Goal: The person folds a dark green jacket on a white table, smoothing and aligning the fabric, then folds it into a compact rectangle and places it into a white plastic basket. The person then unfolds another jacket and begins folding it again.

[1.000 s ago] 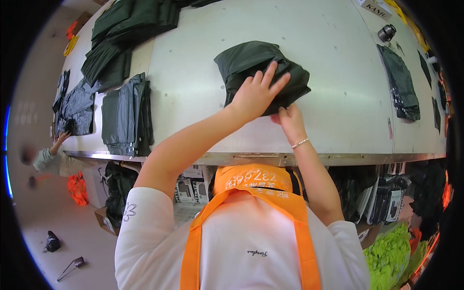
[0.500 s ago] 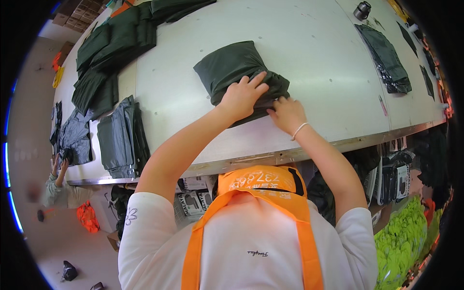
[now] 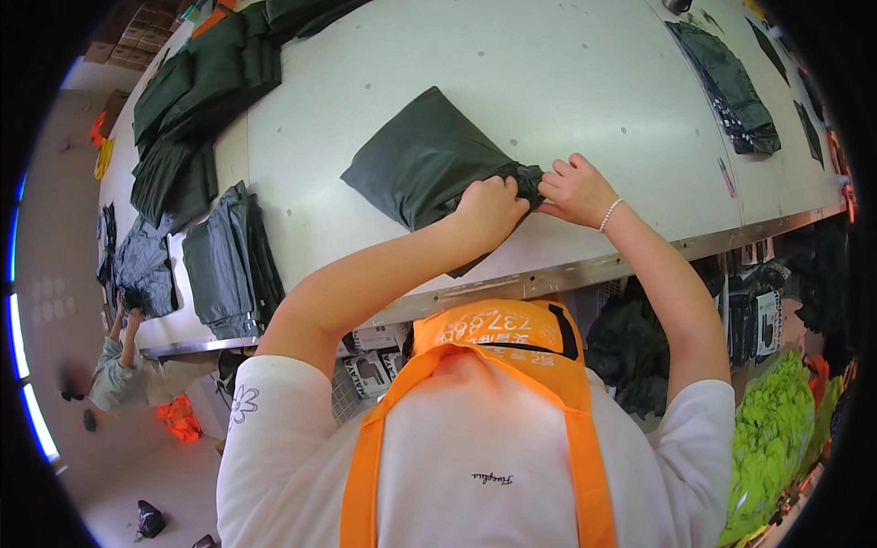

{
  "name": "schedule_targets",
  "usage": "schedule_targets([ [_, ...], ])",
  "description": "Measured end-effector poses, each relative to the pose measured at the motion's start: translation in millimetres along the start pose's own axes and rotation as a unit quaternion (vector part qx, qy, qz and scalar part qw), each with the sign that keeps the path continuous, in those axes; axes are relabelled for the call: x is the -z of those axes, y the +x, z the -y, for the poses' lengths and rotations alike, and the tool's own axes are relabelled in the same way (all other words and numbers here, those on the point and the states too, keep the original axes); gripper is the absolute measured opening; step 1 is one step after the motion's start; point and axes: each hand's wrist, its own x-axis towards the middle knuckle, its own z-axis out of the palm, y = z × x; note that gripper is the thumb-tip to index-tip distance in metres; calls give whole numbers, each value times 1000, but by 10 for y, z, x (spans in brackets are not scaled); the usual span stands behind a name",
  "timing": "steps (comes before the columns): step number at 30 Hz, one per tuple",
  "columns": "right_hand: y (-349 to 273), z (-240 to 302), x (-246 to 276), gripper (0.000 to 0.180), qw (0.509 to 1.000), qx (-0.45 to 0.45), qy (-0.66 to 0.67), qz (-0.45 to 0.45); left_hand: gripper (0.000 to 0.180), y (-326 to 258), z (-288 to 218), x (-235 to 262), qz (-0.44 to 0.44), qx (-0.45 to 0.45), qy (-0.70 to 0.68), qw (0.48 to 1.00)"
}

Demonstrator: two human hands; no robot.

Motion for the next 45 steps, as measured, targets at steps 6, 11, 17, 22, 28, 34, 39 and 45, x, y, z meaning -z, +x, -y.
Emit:
schedule_targets([
  [6, 61, 195, 31, 24, 997, 50, 37, 50, 26, -97, -297, -313, -10, 95, 121, 988],
  [11, 205, 559, -65, 20, 950, -128, 228, 168, 42, 26, 109, -141, -35, 124, -75, 989],
  [17, 534, 1382, -282, 19, 890, -229, 392, -32, 49, 112, 440, -296, -110, 155, -232, 954],
  [22, 671, 1438, -313, 7, 882, -219, 414, -47, 42, 92, 417, -741, -296, 145, -301, 895],
  [28, 762, 1586, -447, 6, 885, -280, 369, -47, 40, 221, 527, -760, -290, 160, -302, 894],
  [34, 728, 1495, -260, 7, 842, -254, 456, -136, 35, 240, 450, -726, -217, 136, -78, 964],
  [39, 409, 1260, 228, 5, 845, -278, 445, -104, 51, 246, 323, -95, 14, 72, -132, 989],
  [45, -15, 958, 333, 3, 866, -272, 412, -82, 51, 17, 254, -92, -76, -154, -287, 943],
])
